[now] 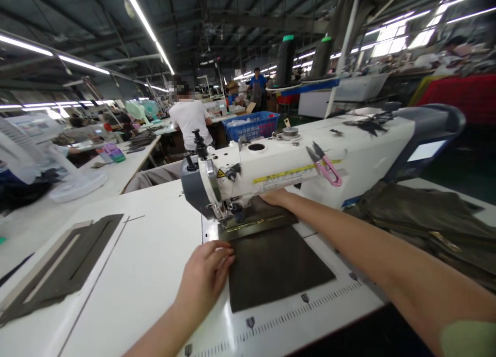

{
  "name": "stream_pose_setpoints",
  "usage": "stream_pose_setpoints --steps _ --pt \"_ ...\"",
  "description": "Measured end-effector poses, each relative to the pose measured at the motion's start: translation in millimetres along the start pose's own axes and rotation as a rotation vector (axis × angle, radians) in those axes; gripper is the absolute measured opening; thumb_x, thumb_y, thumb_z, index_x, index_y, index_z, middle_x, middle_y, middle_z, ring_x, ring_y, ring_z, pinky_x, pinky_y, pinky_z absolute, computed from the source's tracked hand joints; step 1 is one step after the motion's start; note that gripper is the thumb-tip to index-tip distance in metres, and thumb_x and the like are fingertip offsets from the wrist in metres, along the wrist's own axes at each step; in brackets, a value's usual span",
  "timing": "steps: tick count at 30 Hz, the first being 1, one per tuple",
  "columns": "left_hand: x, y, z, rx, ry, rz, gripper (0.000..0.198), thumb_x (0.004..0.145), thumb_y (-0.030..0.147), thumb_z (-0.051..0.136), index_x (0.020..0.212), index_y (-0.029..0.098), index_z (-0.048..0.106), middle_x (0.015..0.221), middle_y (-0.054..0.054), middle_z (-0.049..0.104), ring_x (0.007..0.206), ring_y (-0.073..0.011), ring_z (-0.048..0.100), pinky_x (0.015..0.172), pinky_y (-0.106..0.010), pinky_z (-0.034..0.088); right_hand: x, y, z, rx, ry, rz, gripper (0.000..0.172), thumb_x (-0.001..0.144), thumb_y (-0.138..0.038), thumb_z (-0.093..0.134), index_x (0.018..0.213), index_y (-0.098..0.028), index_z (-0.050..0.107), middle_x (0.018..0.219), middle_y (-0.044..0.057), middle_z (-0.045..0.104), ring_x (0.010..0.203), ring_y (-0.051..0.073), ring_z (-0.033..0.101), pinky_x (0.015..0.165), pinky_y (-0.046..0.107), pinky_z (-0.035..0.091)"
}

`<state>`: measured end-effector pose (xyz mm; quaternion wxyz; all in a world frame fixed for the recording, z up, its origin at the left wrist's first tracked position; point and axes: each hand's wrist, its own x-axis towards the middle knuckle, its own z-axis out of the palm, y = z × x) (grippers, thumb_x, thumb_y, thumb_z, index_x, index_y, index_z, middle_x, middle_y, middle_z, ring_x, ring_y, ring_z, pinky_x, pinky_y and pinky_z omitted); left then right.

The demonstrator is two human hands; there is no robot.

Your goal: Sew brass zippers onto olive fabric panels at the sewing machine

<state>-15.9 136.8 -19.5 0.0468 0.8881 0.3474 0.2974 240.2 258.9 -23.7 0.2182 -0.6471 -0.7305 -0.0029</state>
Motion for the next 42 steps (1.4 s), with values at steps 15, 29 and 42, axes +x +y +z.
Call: stream_pose_setpoints --steps 15,29,42 --pt "19 -41 2.1 0.201 -0.115 -0.065 0.019 0.083 0.008 0.046 0.092 0.017 0.060 0.080 -0.004 0.067 0.073 -0.0177 0.063 0.067 -0.029 0.049 -125 -107 -28 -0.103 -0.018 -0.381 0.023 0.089 -0.023 0.041 0.087 -0.015 0.063 0.082 0.007 0.066 0.077 0.020 0.060 0.070 0.032 0.039" --pt "14 -31 6.5 0.293 -0.187 0.014 0.019 0.082 0.011 0.054 0.100 0.015 0.057 0.097 -0.006 0.059 0.091 -0.0210 0.055 0.081 -0.034 0.046 -114 -104 5 0.002 -0.013 -0.395 0.018 0.087 -0.023 0.047 0.086 -0.016 0.063 0.075 0.005 0.066 0.066 0.017 0.059 0.062 0.029 0.039" --pt "19 -22 8.7 0.404 -0.186 0.123 0.018 0.089 0.014 0.041 0.094 0.011 0.058 0.089 -0.010 0.058 0.085 -0.0223 0.054 0.076 -0.037 0.047 -108 -94 15 -0.004 0.044 -0.393 0.037 0.084 -0.019 0.049 0.116 -0.002 0.055 0.122 0.017 0.054 0.111 0.025 0.049 0.101 0.040 0.034"
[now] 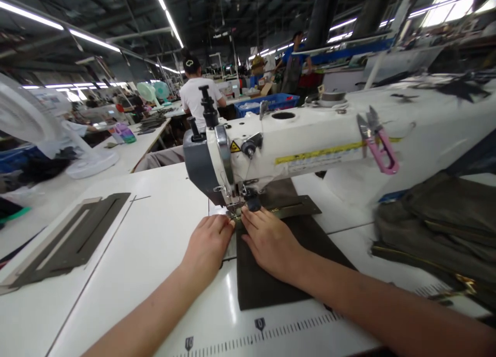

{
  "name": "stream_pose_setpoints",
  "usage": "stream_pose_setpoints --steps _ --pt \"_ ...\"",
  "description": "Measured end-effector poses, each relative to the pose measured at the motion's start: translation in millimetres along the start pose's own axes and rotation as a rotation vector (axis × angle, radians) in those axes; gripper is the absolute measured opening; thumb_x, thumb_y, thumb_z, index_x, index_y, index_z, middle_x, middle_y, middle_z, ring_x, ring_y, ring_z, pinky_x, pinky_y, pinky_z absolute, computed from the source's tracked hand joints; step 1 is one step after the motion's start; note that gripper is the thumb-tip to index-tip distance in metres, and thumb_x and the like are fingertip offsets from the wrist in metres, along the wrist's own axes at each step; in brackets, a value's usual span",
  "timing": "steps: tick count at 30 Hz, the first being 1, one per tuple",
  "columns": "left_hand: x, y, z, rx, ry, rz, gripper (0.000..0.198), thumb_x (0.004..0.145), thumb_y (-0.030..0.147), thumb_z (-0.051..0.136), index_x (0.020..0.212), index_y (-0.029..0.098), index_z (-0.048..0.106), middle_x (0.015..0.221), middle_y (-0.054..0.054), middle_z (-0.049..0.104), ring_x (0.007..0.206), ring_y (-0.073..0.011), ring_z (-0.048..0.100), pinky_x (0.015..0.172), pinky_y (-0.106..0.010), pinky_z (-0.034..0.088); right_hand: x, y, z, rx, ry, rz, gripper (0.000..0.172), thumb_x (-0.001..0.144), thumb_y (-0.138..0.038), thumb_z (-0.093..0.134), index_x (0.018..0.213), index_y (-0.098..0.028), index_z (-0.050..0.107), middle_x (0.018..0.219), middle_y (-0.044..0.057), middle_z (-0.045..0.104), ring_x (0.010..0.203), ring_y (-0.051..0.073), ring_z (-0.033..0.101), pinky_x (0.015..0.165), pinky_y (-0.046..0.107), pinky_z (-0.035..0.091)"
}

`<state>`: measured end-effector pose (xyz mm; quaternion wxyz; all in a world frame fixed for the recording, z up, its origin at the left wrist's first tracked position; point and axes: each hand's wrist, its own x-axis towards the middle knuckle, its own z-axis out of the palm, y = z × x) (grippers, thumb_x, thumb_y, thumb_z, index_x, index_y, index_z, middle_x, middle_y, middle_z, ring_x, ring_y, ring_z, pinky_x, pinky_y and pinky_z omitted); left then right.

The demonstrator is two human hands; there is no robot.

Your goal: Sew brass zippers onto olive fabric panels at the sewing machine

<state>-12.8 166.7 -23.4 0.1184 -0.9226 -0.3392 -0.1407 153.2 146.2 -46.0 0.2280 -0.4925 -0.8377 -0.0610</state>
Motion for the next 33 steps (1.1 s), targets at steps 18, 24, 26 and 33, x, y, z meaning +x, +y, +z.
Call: stream_pose_setpoints --steps 18,24,26,33 --pt "8 -3 3.5 0.027 -0.118 -0.097 0.013 0.081 0.009 0.050 0.088 0.012 0.060 0.090 -0.009 0.060 0.086 -0.0227 0.055 0.078 -0.036 0.047 7 8 4 0.007 0.016 -0.046 0.031 0.082 -0.014 0.045 0.108 -0.002 0.058 0.112 0.019 0.059 0.105 0.028 0.053 0.090 0.042 0.044" --pt "6 -4 7.2 0.021 -0.083 -0.102 0.008 0.080 0.009 0.054 0.085 0.012 0.060 0.088 -0.008 0.060 0.085 -0.0222 0.056 0.078 -0.035 0.048 7 8 4 -0.012 0.011 -0.068 0.029 0.081 -0.014 0.046 0.105 -0.004 0.059 0.107 0.017 0.061 0.100 0.027 0.055 0.090 0.040 0.043" --pt "6 -4 8.7 0.022 -0.068 -0.106 0.007 0.081 0.009 0.054 0.084 0.012 0.060 0.087 -0.008 0.060 0.084 -0.0222 0.056 0.076 -0.035 0.048 8 8 5 -0.021 0.005 -0.062 0.029 0.081 -0.014 0.046 0.106 -0.003 0.059 0.106 0.017 0.061 0.100 0.027 0.055 0.091 0.040 0.043" --pt "8 -4 10.7 0.022 -0.034 -0.142 0.010 0.083 0.009 0.050 0.083 0.013 0.059 0.084 -0.008 0.060 0.079 -0.0220 0.057 0.072 -0.035 0.048 17 9 7 -0.026 -0.037 0.043 0.024 0.085 -0.011 0.043 0.096 -0.013 0.064 0.102 0.011 0.065 0.085 0.022 0.061 0.078 0.033 0.047"
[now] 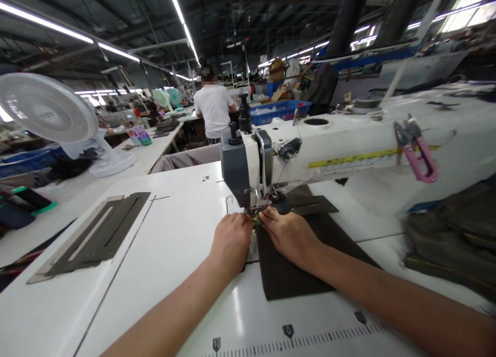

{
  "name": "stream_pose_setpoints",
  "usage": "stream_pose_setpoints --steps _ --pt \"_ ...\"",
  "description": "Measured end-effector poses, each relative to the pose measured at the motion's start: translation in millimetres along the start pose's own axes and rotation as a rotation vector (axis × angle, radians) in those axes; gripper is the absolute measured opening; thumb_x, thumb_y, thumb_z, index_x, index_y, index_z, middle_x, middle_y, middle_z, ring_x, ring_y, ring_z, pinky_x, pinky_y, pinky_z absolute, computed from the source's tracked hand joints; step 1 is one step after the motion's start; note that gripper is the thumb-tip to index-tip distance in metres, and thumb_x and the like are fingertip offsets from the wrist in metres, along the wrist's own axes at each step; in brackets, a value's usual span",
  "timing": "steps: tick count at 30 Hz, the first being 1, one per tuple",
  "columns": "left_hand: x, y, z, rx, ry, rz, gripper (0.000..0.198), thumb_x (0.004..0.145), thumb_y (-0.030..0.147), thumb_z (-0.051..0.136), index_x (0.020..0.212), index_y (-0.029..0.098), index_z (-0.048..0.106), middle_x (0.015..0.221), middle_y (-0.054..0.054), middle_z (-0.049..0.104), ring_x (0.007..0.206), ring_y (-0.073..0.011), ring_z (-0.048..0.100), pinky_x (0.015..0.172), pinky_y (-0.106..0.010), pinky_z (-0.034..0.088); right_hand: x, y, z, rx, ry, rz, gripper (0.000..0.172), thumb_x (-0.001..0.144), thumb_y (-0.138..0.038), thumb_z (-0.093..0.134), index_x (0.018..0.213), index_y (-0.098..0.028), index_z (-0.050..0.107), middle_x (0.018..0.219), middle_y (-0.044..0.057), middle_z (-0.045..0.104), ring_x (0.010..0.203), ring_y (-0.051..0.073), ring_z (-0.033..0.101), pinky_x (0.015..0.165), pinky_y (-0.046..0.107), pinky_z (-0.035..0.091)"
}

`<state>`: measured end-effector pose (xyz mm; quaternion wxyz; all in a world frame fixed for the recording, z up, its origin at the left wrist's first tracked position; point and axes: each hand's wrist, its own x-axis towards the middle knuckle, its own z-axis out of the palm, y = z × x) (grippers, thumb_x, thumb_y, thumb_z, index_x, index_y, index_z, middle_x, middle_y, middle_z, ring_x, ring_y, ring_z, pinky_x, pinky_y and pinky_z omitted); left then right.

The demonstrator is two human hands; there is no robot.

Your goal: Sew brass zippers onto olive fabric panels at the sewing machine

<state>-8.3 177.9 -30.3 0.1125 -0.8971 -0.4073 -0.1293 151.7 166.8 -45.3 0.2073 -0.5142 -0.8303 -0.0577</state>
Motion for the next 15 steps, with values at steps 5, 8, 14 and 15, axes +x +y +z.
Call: stream_pose_setpoints --steps 5,8,14,15 --pt "-3 -2 3.9 -0.029 0.073 -0.006 0.014 0.084 0.009 0.046 0.083 0.014 0.059 0.081 -0.007 0.060 0.078 -0.0215 0.057 0.072 -0.035 0.049 1 -2 2 -0.002 0.040 0.030 0.024 0.086 -0.011 0.043 0.091 -0.016 0.065 0.097 0.008 0.066 0.079 0.019 0.063 0.075 0.030 0.046" --pt "-4 -3 8.0 -0.052 0.114 -0.009 0.014 0.084 0.008 0.047 0.082 0.015 0.059 0.082 -0.007 0.060 0.077 -0.0209 0.057 0.071 -0.034 0.049 3 -2 4 0.020 0.043 0.030 0.022 0.085 -0.010 0.044 0.087 -0.016 0.065 0.093 0.009 0.067 0.082 0.019 0.062 0.077 0.030 0.047" --pt "-9 -10 2.0 -0.229 0.155 -0.084 0.010 0.083 0.013 0.052 0.083 0.016 0.062 0.089 -0.006 0.062 0.083 -0.0198 0.058 0.075 -0.033 0.048 -7 9 -9 -0.087 0.110 0.051 0.031 0.083 -0.030 0.054 0.107 -0.011 0.059 0.109 0.015 0.062 0.106 0.028 0.053 0.095 0.049 0.035" --pt "-12 -12 -2.1 -0.268 0.159 -0.077 0.011 0.083 0.012 0.052 0.086 0.017 0.062 0.092 -0.006 0.063 0.085 -0.0196 0.058 0.077 -0.034 0.048 -16 10 -14 -0.154 0.121 0.088 0.039 0.082 -0.036 0.054 0.109 -0.008 0.057 0.109 0.019 0.061 0.107 0.031 0.052 0.094 0.052 0.035"
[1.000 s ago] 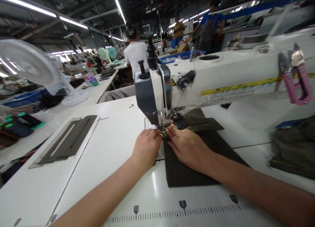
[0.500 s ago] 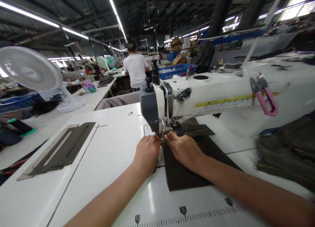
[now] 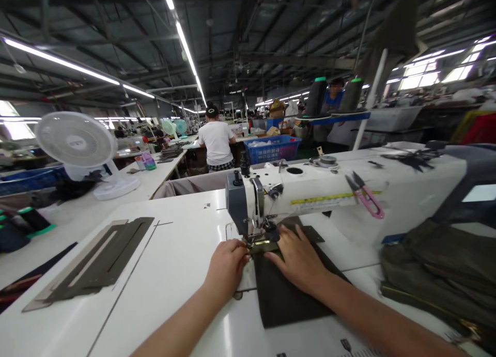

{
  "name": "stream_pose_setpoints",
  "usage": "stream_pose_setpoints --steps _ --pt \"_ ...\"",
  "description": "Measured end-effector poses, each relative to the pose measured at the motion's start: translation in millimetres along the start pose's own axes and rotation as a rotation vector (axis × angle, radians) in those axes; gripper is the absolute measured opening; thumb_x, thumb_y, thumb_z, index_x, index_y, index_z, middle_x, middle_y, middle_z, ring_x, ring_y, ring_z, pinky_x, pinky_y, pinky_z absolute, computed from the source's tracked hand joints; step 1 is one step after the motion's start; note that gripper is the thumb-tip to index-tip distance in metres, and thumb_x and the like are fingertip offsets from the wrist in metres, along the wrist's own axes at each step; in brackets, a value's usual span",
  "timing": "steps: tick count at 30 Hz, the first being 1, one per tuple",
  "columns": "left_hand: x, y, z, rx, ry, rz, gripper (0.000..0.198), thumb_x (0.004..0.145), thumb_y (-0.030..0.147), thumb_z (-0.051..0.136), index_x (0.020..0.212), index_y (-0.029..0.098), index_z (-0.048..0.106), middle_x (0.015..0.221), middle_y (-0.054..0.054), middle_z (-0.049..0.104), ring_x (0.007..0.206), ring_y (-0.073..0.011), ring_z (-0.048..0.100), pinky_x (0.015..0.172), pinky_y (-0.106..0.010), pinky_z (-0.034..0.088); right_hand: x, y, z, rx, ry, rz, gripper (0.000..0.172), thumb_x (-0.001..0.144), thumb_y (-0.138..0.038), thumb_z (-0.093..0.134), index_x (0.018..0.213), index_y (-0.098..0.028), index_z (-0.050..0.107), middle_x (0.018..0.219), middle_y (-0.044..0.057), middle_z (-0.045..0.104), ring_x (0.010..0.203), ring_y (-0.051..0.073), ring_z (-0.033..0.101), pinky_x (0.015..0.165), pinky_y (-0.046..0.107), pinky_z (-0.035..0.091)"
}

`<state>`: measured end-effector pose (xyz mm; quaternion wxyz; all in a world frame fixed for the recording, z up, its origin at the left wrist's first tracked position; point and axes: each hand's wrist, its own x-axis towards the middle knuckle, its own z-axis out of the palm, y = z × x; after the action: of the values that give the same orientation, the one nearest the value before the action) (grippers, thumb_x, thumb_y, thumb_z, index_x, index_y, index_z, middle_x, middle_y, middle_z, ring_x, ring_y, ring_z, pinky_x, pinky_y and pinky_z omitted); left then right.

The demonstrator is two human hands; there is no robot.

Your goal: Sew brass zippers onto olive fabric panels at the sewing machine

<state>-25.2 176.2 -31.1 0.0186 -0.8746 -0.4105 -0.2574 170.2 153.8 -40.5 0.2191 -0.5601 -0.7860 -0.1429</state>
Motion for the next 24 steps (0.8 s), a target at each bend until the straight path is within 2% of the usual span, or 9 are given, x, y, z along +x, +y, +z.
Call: stream_pose_setpoints --steps 3,5,6,8,10,14,16,19,24 --pt "-12 4 -16.1 -0.094 -0.031 0.079 0.015 0.084 0.014 0.052 0.093 0.020 0.063 0.096 -0.004 0.064 0.090 -0.0191 0.058 0.082 -0.036 0.046 -38 -2 -17 -0.149 0.018 0.025 0.053 0.080 -0.045 0.052 0.113 -0.004 0.056 0.098 0.021 0.064 0.088 0.033 0.060 0.075 0.049 0.048" --pt "-22 12 -24.1 -0.122 -0.068 0.137 0.014 0.083 0.016 0.054 0.092 0.021 0.063 0.097 -0.004 0.064 0.092 -0.0194 0.058 0.086 -0.038 0.044 -69 -9 -24 -0.172 0.095 -0.129 0.049 0.080 -0.046 0.048 0.111 -0.009 0.059 0.092 0.018 0.066 0.077 0.031 0.062 0.063 0.043 0.051" --pt "-27 17 -26.4 -0.128 -0.085 0.159 0.013 0.083 0.017 0.055 0.091 0.022 0.064 0.098 -0.004 0.064 0.093 -0.0195 0.058 0.089 -0.039 0.042 -82 -13 -25 -0.185 0.152 -0.226 0.041 0.082 -0.039 0.046 0.110 -0.012 0.059 0.096 0.017 0.066 0.080 0.029 0.063 0.061 0.039 0.052" --pt "-32 26 -27.4 -0.127 -0.107 0.173 0.013 0.081 0.017 0.057 0.091 0.022 0.064 0.099 -0.004 0.063 0.095 -0.0192 0.057 0.093 -0.041 0.039 -102 -21 -23 -0.179 0.224 -0.333 0.035 0.082 -0.026 0.044 0.112 -0.016 0.057 0.109 0.015 0.063 0.093 0.026 0.061 0.068 0.032 0.053" --pt "-34 32 -25.3 -0.115 -0.113 0.157 0.013 0.080 0.017 0.058 0.091 0.021 0.064 0.097 -0.004 0.062 0.093 -0.0190 0.057 0.091 -0.040 0.041 -111 -27 -20 -0.118 0.250 -0.357 0.037 0.082 -0.023 0.043 0.116 -0.014 0.054 0.115 0.013 0.060 0.102 0.022 0.058 0.075 0.027 0.052" --pt "-27 33 -21.1 -0.126 -0.092 0.093 0.014 0.078 0.016 0.061 0.091 0.020 0.064 0.098 -0.006 0.061 0.091 -0.0197 0.056 0.082 -0.035 0.046 -102 -32 -30 0.146 0.235 -0.329 0.033 0.083 -0.017 0.039 0.111 -0.013 0.057 0.105 0.011 0.065 0.095 0.020 0.062 0.077 0.026 0.050" --pt "-21 32 -22.3 -0.190 -0.059 0.080 0.018 0.079 0.014 0.059 0.095 0.020 0.064 0.100 -0.005 0.062 0.094 -0.0190 0.056 0.084 -0.034 0.045 -89 -30 -48 0.344 0.151 -0.178 0.028 0.086 -0.014 0.035 0.098 -0.017 0.060 0.093 0.008 0.069 0.084 0.017 0.064 0.072 0.025 0.050" --pt "-11 32 -27.2 -0.314 -0.024 0.103 0.026 0.079 0.011 0.059 0.103 0.021 0.061 0.103 -0.003 0.064 0.098 -0.0172 0.055 0.088 -0.033 0.042 -66 -23 -78 0.568 -0.008 0.058 0.031 0.091 -0.026 0.034 0.069 -0.020 0.055 0.065 0.002 0.064 0.060 0.015 0.061 0.054 0.024 0.045" --pt "1 40 -33.2 -0.359 -0.051 0.123 0.018 0.074 0.016 0.068 0.090 0.022 0.065 0.095 0.000 0.067 0.094 -0.0167 0.058 0.087 -0.032 0.041 -41 -9 -97 0.665 -0.136 0.072 0.037 0.091 -0.033 0.034 0.057 -0.021 0.043 0.054 -0.002 0.055 0.050 0.013 0.053 0.049 0.024 0.036"
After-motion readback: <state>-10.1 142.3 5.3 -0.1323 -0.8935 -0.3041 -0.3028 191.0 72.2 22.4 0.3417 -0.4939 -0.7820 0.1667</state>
